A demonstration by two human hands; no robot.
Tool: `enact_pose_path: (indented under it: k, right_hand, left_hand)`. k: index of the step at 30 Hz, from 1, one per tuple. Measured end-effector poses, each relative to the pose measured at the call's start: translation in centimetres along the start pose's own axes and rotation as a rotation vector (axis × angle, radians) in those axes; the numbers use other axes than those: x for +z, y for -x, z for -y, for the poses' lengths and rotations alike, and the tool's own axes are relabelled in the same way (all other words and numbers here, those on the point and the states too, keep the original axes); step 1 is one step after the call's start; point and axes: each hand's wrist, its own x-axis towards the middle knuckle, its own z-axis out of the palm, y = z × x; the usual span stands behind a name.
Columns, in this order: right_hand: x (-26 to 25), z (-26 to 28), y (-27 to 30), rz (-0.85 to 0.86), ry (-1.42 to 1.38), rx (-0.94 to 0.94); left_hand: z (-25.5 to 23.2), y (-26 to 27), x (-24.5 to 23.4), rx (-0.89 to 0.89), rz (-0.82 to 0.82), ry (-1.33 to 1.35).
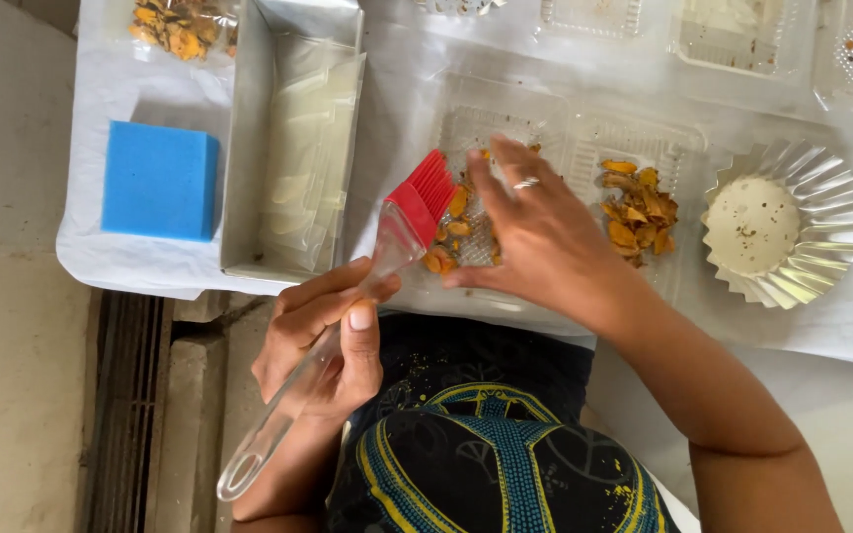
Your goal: The person sorts dried pieces of food from a container into individual paper liners and plastic containers, using a brush to move small debris and their hands to distribute the pieces.
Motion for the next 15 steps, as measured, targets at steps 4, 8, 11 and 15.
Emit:
enact_pose_path:
  k: [4,8,11,15]
  right_hand:
    - [0.9,0.9,-2.4,-0.007,0.030,0.067]
    - [2.5,-0.3,-2.0,-0.193,0.109,-0.044]
    - [2.8,-1.3,-1.7,-0.334,0.089,-0.113]
    - [-0.9,-0.2,-0.7,-0.236,-0.091,-0.055]
  left_hand:
    - [0.7,-0.2,-0.6,0.000,-0.007,-0.008]
    - [2.0,-0.4,-0.9,0.111,0.006,0.042]
    - [2.1,-0.7,-0.6,0.096,0.014,0.092]
    - [1.8,-0.9,-0.5,0.078,0.022,0.133]
